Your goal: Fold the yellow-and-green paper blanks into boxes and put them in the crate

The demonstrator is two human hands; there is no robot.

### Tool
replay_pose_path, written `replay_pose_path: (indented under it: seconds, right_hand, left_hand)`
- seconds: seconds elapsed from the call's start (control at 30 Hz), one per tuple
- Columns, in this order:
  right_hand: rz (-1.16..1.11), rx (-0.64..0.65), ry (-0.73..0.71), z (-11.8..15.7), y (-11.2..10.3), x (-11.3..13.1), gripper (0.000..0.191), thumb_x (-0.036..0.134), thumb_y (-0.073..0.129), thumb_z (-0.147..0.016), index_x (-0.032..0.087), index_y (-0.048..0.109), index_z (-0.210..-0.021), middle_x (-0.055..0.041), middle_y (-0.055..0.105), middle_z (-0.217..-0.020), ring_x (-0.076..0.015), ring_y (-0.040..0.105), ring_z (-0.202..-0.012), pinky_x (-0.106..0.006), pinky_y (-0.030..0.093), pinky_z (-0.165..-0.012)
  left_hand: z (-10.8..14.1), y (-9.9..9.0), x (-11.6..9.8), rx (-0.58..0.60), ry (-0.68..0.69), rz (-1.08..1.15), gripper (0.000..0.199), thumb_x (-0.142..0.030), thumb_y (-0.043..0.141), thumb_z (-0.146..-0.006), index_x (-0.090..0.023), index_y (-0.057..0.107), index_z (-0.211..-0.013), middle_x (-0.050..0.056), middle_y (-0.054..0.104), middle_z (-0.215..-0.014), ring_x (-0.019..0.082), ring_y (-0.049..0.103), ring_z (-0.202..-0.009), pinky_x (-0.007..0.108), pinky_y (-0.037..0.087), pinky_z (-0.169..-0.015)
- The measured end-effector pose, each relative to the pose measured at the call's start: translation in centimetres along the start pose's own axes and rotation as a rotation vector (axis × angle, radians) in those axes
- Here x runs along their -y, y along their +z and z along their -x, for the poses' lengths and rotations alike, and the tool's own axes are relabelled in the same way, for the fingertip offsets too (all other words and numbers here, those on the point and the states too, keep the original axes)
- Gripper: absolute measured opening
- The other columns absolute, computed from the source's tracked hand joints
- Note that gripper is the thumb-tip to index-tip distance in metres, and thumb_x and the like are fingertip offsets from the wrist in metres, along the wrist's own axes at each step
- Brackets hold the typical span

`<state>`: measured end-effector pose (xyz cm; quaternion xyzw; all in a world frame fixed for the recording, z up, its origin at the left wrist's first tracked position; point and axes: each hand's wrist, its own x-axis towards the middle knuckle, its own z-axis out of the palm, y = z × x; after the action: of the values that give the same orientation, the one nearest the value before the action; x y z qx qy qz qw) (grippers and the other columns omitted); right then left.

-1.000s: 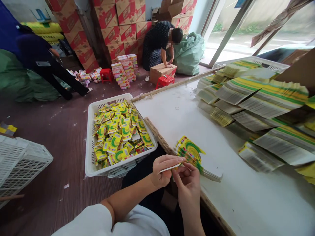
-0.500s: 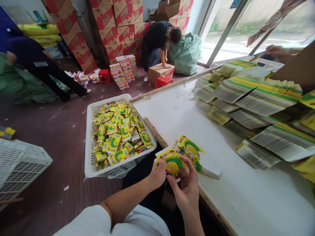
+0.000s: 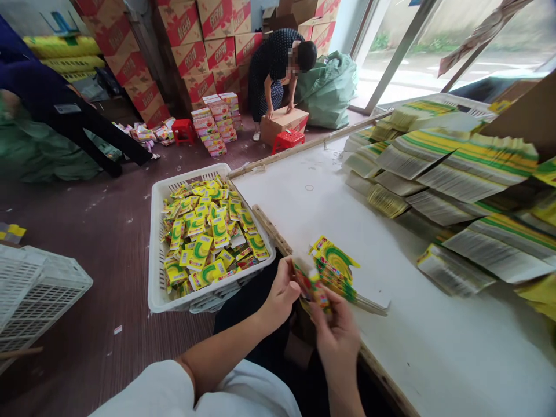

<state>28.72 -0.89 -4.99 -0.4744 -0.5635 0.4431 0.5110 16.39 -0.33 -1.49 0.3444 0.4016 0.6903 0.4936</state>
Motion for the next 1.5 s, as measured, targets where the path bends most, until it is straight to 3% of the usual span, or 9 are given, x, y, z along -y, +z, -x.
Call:
replay_pose_path:
  seconds: [0.2, 0.37, 0.5, 0.57, 0.73, 0.9, 1.03, 1.23, 1.5]
  right_hand:
    - [0.230, 0.048, -0.219, -1.3, -4.2, 0.6, 0.015, 0.034, 0.070, -0.086, 0.029, 0.079, -0.097, -0.0018, 0.078, -0.091, -0.0217, 0.071, -0.079, -0.034, 0.058, -0.069]
    - [0.594, -0.032, -0.473, -1.7, -6.5, 1.9, 0.027, 0.028, 0.060, -0.094, 0.040, 0.075, -0.113, -0.0016, 0.077, -0.096, -0.0239, 0.068, -0.087, -0.043, 0.052, -0.083]
    - [0.683, 0.161, -0.675, -1.5, -5.5, 2.6, 0.037, 0.021, 0.055, -0.096, 0.045, 0.071, -0.118, 0.0006, 0.077, -0.098, -0.0262, 0.067, -0.101, -0.054, 0.040, -0.106]
    - [0.639, 0.200, -0.693, -1.1, -4.6, 3.0, 0.040, 0.022, 0.056, -0.096, 0.046, 0.066, -0.125, 0.0000, 0.075, -0.110, -0.0272, 0.065, -0.112, -0.058, 0.033, -0.113]
    - [0.353, -0.113, -0.330, -0.5, -3.2, 2.9, 0.070, 0.040, 0.068, -0.088, 0.030, 0.040, -0.152, -0.0121, 0.047, -0.153, -0.0352, 0.043, -0.142, -0.062, 0.033, -0.116]
    - [-0.261, 0.228, 0.257, -0.6, -2.2, 1.6, 0.053, 0.048, 0.061, -0.090, 0.026, 0.056, -0.139, -0.0116, 0.060, -0.143, -0.0314, 0.057, -0.131, -0.056, 0.043, -0.112]
    - [-0.408, 0.329, 0.366, -0.8, -1.8, 0.8, 0.061, 0.058, 0.065, -0.086, 0.029, 0.056, -0.139, -0.0109, 0.059, -0.144, -0.0326, 0.054, -0.135, -0.056, 0.043, -0.113]
    - [-0.077, 0.333, -0.025, 0.0, -2.1, 0.3, 0.070, 0.058, 0.054, -0.093, 0.028, 0.037, -0.154, -0.0119, 0.042, -0.158, -0.0338, 0.041, -0.146, -0.059, 0.037, -0.117]
    - [0.336, 0.222, -0.372, -0.3, -2.6, 0.8, 0.037, 0.017, 0.052, -0.097, 0.034, 0.066, -0.126, -0.0052, 0.057, -0.147, -0.0227, 0.062, -0.128, -0.039, 0.055, -0.102]
  left_hand:
    - [-1.0, -1.3, -0.4, 0.048, -0.106, -0.109, 0.040, -0.055, 0.076, -0.077, -0.018, 0.072, -0.091, 0.006, 0.073, -0.085, 0.023, 0.067, -0.085, 0.037, 0.053, -0.085]
    - [-0.9, -2.8, -3.8, 0.130, 0.113, -0.350, 0.061, -0.056, 0.072, -0.081, -0.022, 0.059, -0.129, 0.013, 0.064, -0.128, 0.028, 0.060, -0.120, 0.041, 0.047, -0.103]
    - [-0.6, -2.2, -4.9, 0.433, 0.199, -0.795, 0.103, -0.053, 0.090, -0.058, -0.020, 0.045, -0.145, 0.019, 0.052, -0.144, 0.038, 0.048, -0.135, 0.052, 0.037, -0.115]
    - [-0.6, -1.9, -4.1, 0.561, 0.122, -0.928, 0.096, -0.048, 0.090, -0.058, -0.019, 0.049, -0.141, 0.019, 0.060, -0.134, 0.038, 0.058, -0.123, 0.052, 0.046, -0.105]
    - [-0.1, -2.3, -1.6, 0.482, 0.045, -1.036, 0.072, -0.041, 0.085, -0.067, -0.019, 0.054, -0.129, 0.012, 0.068, -0.117, 0.031, 0.067, -0.104, 0.042, 0.054, -0.091]
    - [0.9, -2.1, -0.5, 0.633, 0.245, -1.027, 0.084, -0.043, 0.079, -0.072, -0.022, 0.038, -0.142, 0.014, 0.061, -0.129, 0.030, 0.065, -0.109, 0.041, 0.054, -0.093]
    - [1.0, -2.2, -0.1, 0.638, 0.309, -1.090, 0.071, -0.037, 0.074, -0.075, -0.024, 0.039, -0.136, 0.010, 0.059, -0.124, 0.027, 0.064, -0.111, 0.037, 0.055, -0.090]
    - [0.5, -2.6, 0.0, 0.599, 0.138, -1.058, 0.071, -0.030, 0.076, -0.067, -0.023, 0.040, -0.127, 0.007, 0.061, -0.113, 0.024, 0.069, -0.092, 0.035, 0.057, -0.079]
    - [0.6, -2.6, -0.4, 0.443, 0.134, -1.065, 0.071, -0.028, 0.077, -0.064, -0.020, 0.041, -0.125, 0.012, 0.057, -0.121, 0.028, 0.064, -0.103, 0.040, 0.054, -0.086]
